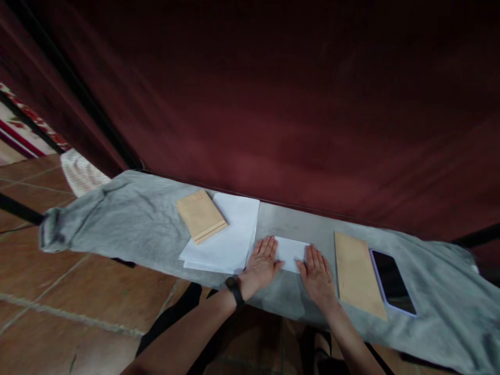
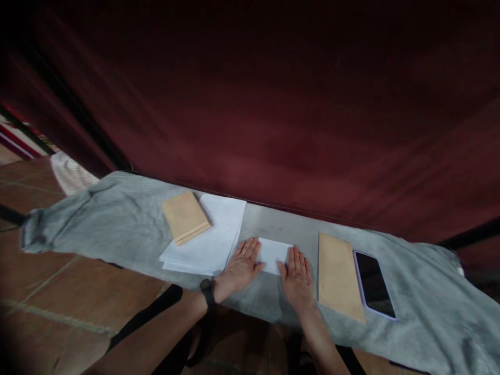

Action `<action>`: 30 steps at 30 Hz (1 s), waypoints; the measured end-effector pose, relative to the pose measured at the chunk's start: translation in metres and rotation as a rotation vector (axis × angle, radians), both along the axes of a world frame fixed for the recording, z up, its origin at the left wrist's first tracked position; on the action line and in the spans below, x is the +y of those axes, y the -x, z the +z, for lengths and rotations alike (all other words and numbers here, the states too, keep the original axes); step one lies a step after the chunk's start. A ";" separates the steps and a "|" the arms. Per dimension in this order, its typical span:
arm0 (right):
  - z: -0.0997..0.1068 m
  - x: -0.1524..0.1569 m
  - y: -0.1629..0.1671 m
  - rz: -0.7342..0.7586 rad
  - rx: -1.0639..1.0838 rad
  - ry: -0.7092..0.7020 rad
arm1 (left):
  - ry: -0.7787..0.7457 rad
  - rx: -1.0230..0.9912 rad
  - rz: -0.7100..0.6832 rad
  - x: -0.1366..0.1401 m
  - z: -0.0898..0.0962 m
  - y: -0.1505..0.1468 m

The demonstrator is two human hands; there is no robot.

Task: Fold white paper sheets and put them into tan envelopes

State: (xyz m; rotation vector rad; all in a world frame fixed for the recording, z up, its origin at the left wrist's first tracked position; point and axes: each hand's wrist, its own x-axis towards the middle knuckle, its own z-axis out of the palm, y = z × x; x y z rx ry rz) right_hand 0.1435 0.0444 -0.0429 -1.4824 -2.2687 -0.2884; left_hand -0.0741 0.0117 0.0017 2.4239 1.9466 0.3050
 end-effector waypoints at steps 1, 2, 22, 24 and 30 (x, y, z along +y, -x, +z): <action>-0.001 0.000 -0.001 0.003 -0.006 -0.013 | -0.005 -0.006 0.007 0.001 0.006 0.003; -0.001 0.000 -0.002 0.007 -0.013 -0.025 | -0.019 -0.016 0.024 0.002 0.013 0.010; -0.008 0.002 -0.008 0.067 0.032 0.005 | -0.021 0.032 0.550 -0.017 0.059 0.176; -0.009 0.001 -0.008 0.082 0.039 0.025 | -0.020 0.034 0.530 -0.017 0.062 0.176; -0.005 0.004 -0.003 0.058 0.184 0.074 | -0.171 0.073 0.432 -0.022 0.077 0.141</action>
